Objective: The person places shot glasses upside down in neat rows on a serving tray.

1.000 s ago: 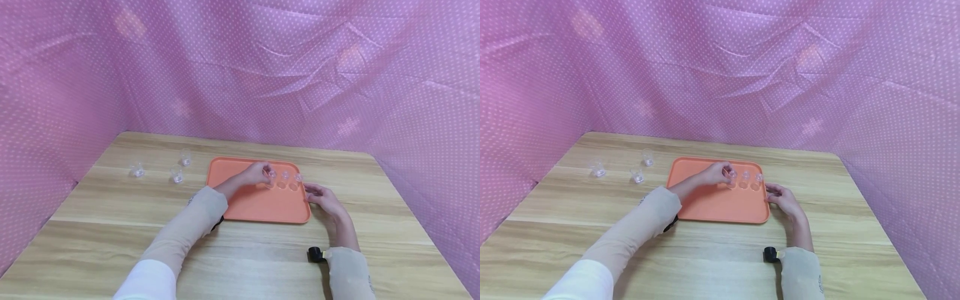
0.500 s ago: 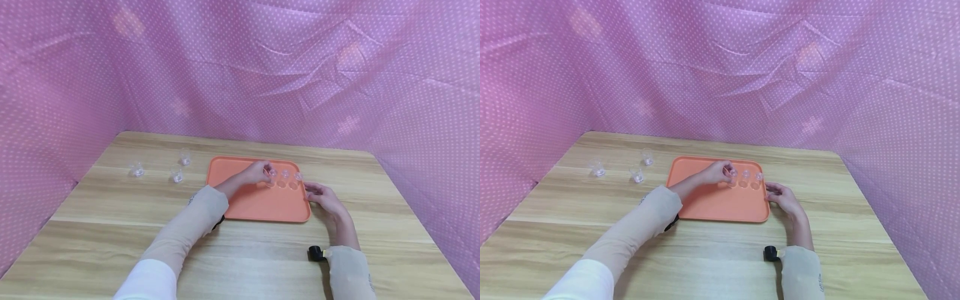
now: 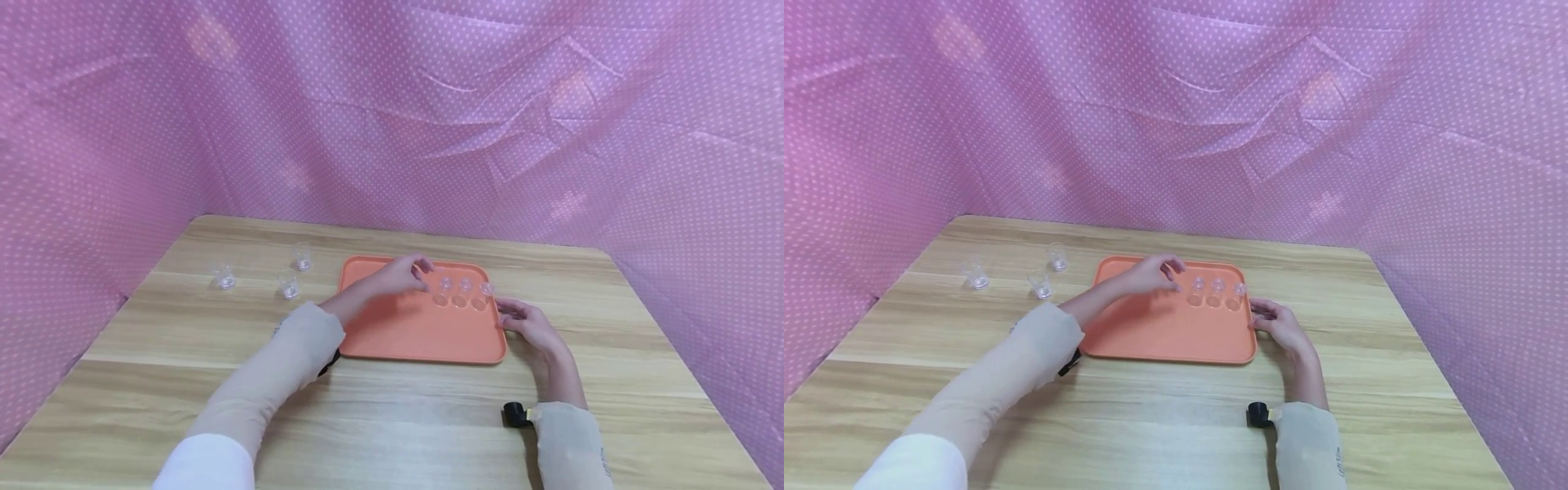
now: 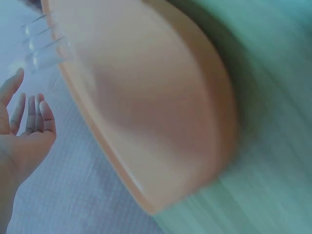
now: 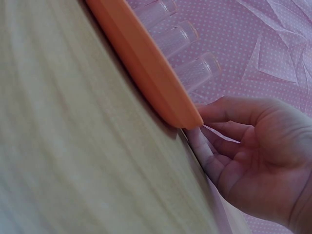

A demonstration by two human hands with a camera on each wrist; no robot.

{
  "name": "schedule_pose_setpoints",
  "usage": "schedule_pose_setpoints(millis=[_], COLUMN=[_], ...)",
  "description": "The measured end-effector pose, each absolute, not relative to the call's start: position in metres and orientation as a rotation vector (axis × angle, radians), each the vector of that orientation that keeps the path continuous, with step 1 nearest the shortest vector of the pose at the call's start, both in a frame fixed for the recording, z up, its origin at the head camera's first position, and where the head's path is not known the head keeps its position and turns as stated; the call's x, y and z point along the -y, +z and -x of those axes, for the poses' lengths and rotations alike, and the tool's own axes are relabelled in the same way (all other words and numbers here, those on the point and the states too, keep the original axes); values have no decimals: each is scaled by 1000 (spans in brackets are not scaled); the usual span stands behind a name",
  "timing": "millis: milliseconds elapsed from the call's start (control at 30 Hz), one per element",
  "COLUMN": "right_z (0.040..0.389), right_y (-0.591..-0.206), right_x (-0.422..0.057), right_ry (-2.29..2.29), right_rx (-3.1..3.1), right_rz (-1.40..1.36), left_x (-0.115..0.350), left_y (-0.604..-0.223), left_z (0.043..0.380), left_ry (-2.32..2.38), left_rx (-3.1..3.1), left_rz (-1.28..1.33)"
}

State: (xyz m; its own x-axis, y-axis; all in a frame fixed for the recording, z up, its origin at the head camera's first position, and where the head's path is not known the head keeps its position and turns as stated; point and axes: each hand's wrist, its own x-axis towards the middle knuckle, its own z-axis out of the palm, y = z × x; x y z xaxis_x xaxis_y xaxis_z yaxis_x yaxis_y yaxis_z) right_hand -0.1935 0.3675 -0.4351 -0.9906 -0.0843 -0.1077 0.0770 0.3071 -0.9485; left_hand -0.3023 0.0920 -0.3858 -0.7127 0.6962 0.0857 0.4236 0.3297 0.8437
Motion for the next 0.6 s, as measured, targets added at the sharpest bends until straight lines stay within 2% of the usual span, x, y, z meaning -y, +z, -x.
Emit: schedule_pose_setpoints(millis=[167, 600], right_z=[194, 192], right_y=[-436, -436], right_x=[-366, -367], right_ry=[-1770, -1786], right_rx=[-2439, -2415], right_rz=[13, -1], left_x=[-62, 47], left_y=[-372, -353], left_z=[299, 299], left_ry=[1443, 1541], left_rx=[-2328, -2493], left_rz=[-1062, -947])
